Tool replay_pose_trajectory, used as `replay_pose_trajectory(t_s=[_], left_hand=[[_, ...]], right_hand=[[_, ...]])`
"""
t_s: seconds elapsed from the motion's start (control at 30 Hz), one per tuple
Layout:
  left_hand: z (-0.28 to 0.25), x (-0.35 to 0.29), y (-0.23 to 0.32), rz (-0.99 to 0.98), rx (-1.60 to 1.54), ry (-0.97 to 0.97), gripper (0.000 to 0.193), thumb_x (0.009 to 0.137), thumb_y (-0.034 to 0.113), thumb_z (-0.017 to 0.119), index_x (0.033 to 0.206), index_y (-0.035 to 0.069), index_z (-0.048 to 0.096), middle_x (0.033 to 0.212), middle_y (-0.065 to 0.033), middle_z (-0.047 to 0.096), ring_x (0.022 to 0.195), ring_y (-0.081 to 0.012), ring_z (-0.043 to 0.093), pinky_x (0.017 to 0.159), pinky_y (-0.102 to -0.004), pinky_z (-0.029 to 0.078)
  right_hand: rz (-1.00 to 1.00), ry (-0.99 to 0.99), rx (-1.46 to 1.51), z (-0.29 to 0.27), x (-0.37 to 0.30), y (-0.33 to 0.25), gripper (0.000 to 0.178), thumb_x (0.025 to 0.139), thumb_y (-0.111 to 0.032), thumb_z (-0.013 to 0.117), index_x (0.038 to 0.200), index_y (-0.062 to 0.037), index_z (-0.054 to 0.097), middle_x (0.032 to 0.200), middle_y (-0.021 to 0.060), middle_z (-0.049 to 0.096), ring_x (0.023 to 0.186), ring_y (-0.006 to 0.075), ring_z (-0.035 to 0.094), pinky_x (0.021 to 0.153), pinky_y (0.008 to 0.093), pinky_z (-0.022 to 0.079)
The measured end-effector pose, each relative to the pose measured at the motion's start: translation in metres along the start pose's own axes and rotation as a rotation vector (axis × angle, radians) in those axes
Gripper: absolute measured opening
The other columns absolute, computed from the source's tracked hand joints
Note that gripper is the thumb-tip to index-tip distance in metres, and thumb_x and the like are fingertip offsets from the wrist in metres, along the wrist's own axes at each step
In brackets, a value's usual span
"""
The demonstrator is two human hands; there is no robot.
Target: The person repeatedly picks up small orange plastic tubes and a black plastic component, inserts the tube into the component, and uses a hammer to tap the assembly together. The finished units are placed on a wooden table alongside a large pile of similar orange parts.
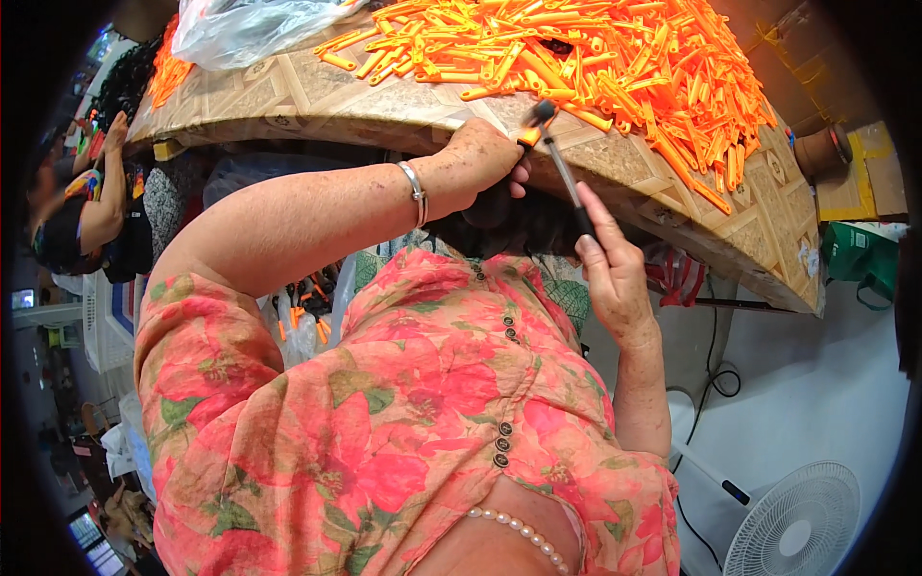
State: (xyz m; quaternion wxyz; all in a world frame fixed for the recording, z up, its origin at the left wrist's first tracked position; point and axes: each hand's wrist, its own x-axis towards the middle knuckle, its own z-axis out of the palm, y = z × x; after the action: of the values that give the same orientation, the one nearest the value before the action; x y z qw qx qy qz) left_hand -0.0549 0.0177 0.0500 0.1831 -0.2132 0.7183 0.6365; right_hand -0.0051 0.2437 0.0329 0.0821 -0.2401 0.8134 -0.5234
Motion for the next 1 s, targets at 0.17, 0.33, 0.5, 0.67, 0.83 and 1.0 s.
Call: replay_pose_trajectory(t_s=[0.17,0.33,0.5,0.67,0.83,1.0], left_hand=[[0.003,-0.001,0.003,-0.008,0.031,0.015,0.024,0.097,0.015,0.055,0.088,-0.001,0.069,0.071,-0.005,0.066,0.057,-0.0139,0.064,0.053,-0.0261,0.051],[0.003,0.0,0.001,0.013,0.04,0.025,0.025,0.097,0.015,0.055,0.088,-0.002,0.069,0.07,-0.0056,0.066,0.056,-0.0145,0.064,0.052,-0.0265,0.051],[0.003,0.005,-0.003,0.039,0.076,0.024,0.025,0.098,0.014,0.054,0.087,-0.003,0.069,0.069,-0.0065,0.066,0.054,-0.0152,0.063,0.052,-0.0272,0.051],[0.005,0.004,-0.001,0.032,0.063,0.029,0.025,0.097,0.013,0.054,0.086,-0.004,0.068,0.069,-0.0067,0.066,0.054,-0.0153,0.063,0.052,-0.0272,0.052],[0.002,0.007,-0.004,0.045,0.075,0.02,0.024,0.097,0.013,0.054,0.087,-0.003,0.068,0.069,-0.0067,0.066,0.054,-0.015,0.063,0.052,-0.0272,0.052],[-0.002,0.001,-0.002,0.042,0.043,-0.047,0.023,0.097,0.014,0.054,0.09,-0.004,0.068,0.071,-0.0067,0.067,0.058,-0.0146,0.065,0.055,-0.0266,0.053]], right_hand=[[0.054,-0.024,-0.003,0.005,0.003,0.003,0.056,0.093,0.002,0.049,0.148,-0.0081,0.043,0.085,0.0134,0.064,0.066,0.014,0.052,0.067,0.028,0.046],[0.022,0.039,0.07,-0.001,-0.008,0.003,0.056,0.093,0.003,0.048,0.148,-0.0085,0.043,0.086,0.0114,0.063,0.065,0.0097,0.046,0.066,0.0244,0.044],[0.044,0.007,-0.001,0.0,-0.01,0.001,0.057,0.093,0.004,0.048,0.148,-0.0083,0.043,0.096,0.0125,0.065,0.067,0.0113,0.048,0.067,0.0254,0.045],[-0.026,0.05,-0.007,0.004,-0.013,0.002,0.057,0.092,0.004,0.049,0.148,-0.0092,0.044,0.102,0.0139,0.065,0.067,0.0125,0.049,0.067,0.0264,0.046],[0.079,0.013,0.035,0.004,-0.01,0.0,0.056,0.093,0.002,0.05,0.148,-0.009,0.044,0.094,0.0061,0.063,0.066,0.0096,0.047,0.065,0.0246,0.045],[0.017,0.552,0.239,-0.019,-0.004,0.0,0.049,0.097,0.0,0.05,0.145,-0.0078,0.048,0.101,-0.0044,0.057,0.073,0.0022,0.044,0.063,0.0173,0.04]])
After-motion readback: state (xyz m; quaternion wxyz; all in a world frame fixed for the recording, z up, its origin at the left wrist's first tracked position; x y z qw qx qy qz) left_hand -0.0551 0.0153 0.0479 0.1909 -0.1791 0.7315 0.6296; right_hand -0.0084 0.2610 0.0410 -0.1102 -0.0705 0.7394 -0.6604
